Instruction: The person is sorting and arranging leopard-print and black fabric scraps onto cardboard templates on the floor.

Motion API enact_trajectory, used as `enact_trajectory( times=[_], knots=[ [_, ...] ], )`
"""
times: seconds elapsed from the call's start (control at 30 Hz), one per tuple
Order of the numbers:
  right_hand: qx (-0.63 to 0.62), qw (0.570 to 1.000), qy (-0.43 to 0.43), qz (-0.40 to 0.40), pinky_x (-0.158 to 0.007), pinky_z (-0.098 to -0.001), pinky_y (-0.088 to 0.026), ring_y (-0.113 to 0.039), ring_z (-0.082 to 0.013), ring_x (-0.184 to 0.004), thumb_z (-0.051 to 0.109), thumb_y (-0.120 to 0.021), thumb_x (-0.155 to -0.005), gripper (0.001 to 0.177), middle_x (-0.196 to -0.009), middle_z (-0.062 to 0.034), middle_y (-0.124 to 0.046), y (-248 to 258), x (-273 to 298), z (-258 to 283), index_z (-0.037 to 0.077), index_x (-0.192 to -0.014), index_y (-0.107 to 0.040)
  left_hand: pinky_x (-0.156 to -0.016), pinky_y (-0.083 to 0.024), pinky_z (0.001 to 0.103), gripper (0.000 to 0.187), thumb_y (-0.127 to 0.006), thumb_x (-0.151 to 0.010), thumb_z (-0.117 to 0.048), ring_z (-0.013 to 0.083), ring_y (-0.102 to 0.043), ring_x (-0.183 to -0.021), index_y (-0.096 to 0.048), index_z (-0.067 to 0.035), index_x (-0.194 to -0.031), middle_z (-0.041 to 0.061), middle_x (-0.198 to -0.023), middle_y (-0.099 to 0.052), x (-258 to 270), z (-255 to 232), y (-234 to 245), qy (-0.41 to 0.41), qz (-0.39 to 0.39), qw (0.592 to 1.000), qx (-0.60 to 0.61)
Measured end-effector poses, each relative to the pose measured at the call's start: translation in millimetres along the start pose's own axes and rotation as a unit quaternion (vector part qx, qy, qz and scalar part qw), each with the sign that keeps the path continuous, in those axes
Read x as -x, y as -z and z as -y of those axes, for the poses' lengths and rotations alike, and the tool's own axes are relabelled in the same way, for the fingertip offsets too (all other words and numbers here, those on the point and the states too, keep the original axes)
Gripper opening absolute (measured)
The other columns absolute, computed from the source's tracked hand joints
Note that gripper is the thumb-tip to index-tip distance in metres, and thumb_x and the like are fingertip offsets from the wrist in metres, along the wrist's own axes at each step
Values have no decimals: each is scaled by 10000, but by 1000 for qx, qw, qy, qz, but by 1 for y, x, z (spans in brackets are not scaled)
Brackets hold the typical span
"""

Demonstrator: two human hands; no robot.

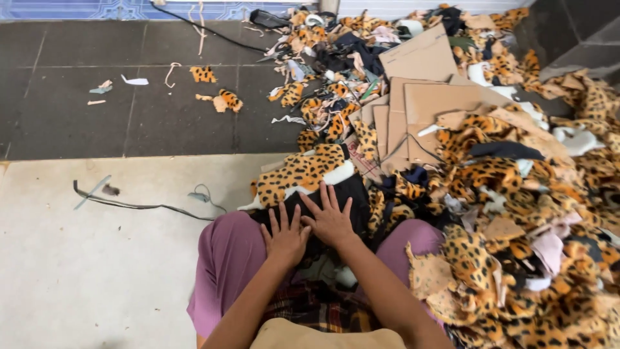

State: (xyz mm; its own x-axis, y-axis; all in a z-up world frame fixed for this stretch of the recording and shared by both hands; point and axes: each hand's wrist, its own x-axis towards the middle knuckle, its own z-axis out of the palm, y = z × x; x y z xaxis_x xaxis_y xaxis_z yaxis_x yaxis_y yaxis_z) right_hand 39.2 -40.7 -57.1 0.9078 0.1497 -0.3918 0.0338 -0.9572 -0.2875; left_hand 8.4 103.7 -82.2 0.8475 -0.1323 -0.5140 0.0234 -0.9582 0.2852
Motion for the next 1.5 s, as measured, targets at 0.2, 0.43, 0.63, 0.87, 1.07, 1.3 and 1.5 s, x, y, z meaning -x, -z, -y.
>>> enact_trajectory(
  times=[0.2, 0.43, 0.63, 0.87, 1.07, 1.3, 1.5],
  knots=[
    [98, 971, 75, -206, -1004, -633, -390, -331, -337, -1502, 506, -705, -833, 673, -1578, -47, -465, 2, 103, -89, 447, -1475, -513, -1212, 17, 655, 696, -178, -1060, -615, 366, 94, -1575, -19, -300, -1659, 97, -1727, 91, 41, -45, 21, -101, -7, 991, 83],
    [164, 982, -38, -84, -1142, -723, -76, -9, -377, -1570, 190, -650, -796, 858, -1695, -58, -143, 24, 256, -146, 334, -1577, -326, -1238, 135, 564, 732, -176, -1027, -569, 266, 265, -1555, 87, -278, -1645, 16, -1699, 252, 90, -126, 50, -181, 141, 968, 106],
    [-100, 973, -18, -205, -1206, -692, -191, -439, -375, -1443, 68, -695, -857, 411, -1417, -93, -633, 85, 245, -112, 235, -1228, -746, -1233, 131, 572, 731, -260, -1044, -514, 253, 277, -1555, 98, -279, -1636, 8, -1699, 259, 102, -136, 58, -269, 182, 935, 143],
    [-564, 817, -51, -105, -477, -235, -495, -601, -96, -594, 197, -712, -943, 306, -666, -24, -596, 171, 200, -35, 21, -1181, -790, -1250, -57, 549, 679, -392, -1084, -469, 384, -86, -1541, -228, -87, -1621, 171, -1682, -135, 108, -98, 75, -320, 219, 778, 495],
    [-636, 769, -21, -63, -503, -222, -567, -698, -119, -616, 109, -722, -917, 428, -799, -52, -694, 120, 148, -12, 35, -1336, -677, -1111, -374, 534, 734, -555, -1023, -562, 422, -372, -1439, -391, -122, -1587, 183, -1636, -319, 83, -25, 48, -158, 260, 709, 636],
    [-508, 857, -83, 16, -927, -427, -569, -642, -343, -1216, -54, -721, -849, 696, -1457, -202, -563, 42, 96, -23, 256, -1465, -628, -934, -600, 408, 704, -738, -944, -308, 325, -605, -1235, -440, -180, -1570, 159, -1564, -406, 76, 22, 20, 13, 176, 740, 649],
    [-432, 902, -5, 26, -830, -431, -613, -656, -312, -1163, -4, -743, -790, 639, -1281, -169, -692, 49, 52, 22, 258, -1372, -708, -945, -574, 401, 709, -609, -964, -266, 310, -563, -1223, -340, -147, -1609, 184, -1534, -434, 64, 35, 37, 37, 48, 730, 681]
  ],
)
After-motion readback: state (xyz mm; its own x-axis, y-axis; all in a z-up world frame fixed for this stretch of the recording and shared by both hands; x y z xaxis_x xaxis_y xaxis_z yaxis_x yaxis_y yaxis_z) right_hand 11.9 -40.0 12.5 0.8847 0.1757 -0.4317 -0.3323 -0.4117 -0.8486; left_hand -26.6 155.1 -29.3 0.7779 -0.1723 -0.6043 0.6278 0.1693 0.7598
